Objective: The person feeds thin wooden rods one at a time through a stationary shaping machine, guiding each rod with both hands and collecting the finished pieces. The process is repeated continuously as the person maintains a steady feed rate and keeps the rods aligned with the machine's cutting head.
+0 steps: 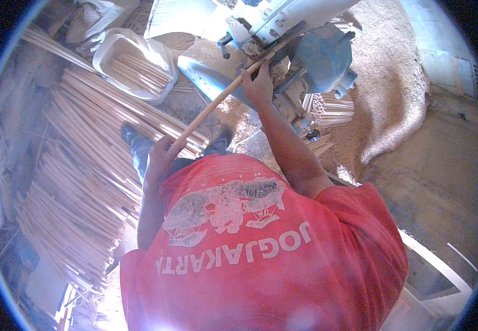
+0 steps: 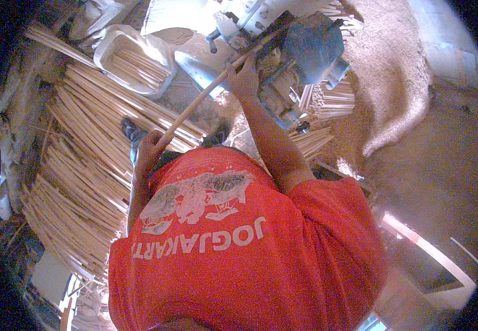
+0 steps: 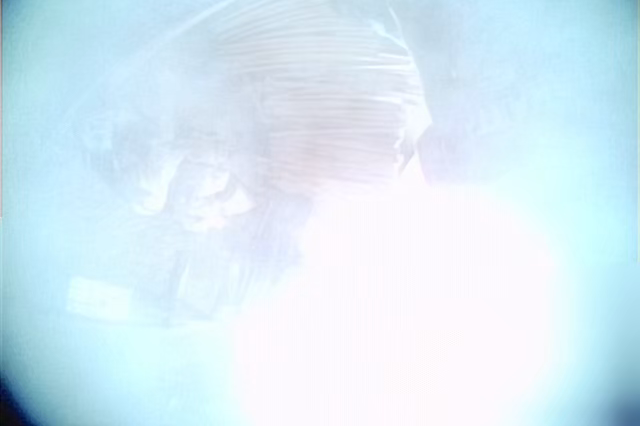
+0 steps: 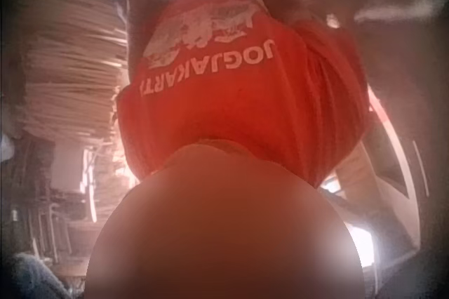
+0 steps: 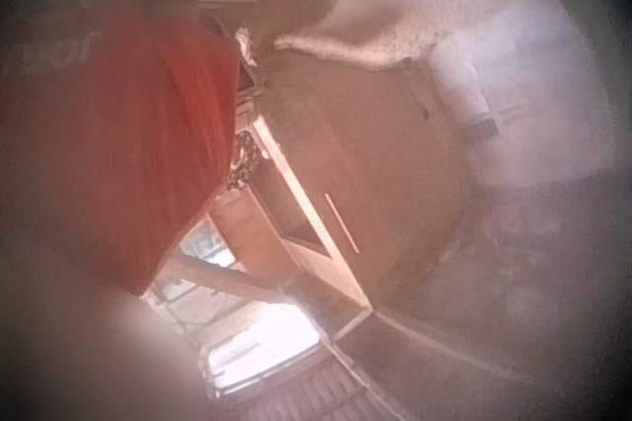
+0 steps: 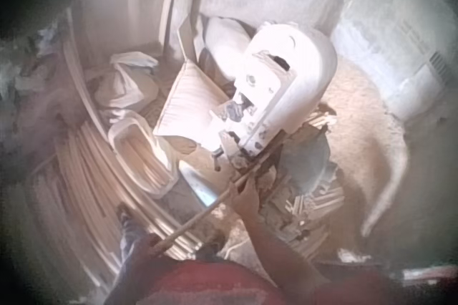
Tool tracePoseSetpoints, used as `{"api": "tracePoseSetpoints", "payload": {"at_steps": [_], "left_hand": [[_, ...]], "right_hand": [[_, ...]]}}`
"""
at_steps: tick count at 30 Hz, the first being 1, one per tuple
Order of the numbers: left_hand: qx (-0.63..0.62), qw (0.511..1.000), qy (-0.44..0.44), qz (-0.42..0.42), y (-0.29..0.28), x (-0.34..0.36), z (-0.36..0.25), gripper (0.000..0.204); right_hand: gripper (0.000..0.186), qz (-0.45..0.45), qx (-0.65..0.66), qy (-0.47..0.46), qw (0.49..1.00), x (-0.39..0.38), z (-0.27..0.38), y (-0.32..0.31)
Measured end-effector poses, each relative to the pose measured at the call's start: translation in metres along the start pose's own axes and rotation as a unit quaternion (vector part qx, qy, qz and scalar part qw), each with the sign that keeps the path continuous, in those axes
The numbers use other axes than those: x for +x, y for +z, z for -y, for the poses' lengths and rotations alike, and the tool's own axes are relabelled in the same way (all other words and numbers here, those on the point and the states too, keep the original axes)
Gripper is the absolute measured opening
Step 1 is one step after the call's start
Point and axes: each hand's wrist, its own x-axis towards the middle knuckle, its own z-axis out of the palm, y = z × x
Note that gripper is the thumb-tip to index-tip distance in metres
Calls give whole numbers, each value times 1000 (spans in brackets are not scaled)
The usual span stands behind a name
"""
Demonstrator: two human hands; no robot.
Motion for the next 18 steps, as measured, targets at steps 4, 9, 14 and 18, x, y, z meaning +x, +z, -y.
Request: {"api": "tracePoseSetpoints", "payload": {"at_steps": [4, 9, 14, 18], "left_hand": [[-38, 999, 3, 2, 1, -1, -1, 46], [-56, 998, 7, 9, 8, 9, -11, 47], [-87, 996, 3, 32, 9, 15, -11, 45], [-108, 993, 14, 40, 13, 25, -8, 44]], "right_hand": [[89, 33, 22, 19, 999, -6, 5, -4], [91, 7, 7, -3, 1000, -1, 3, -1], [93, 21, 14, -9, 1000, 3, -1, -1], [94, 33, 14, 5, 999, 4, 0, -2]]}}
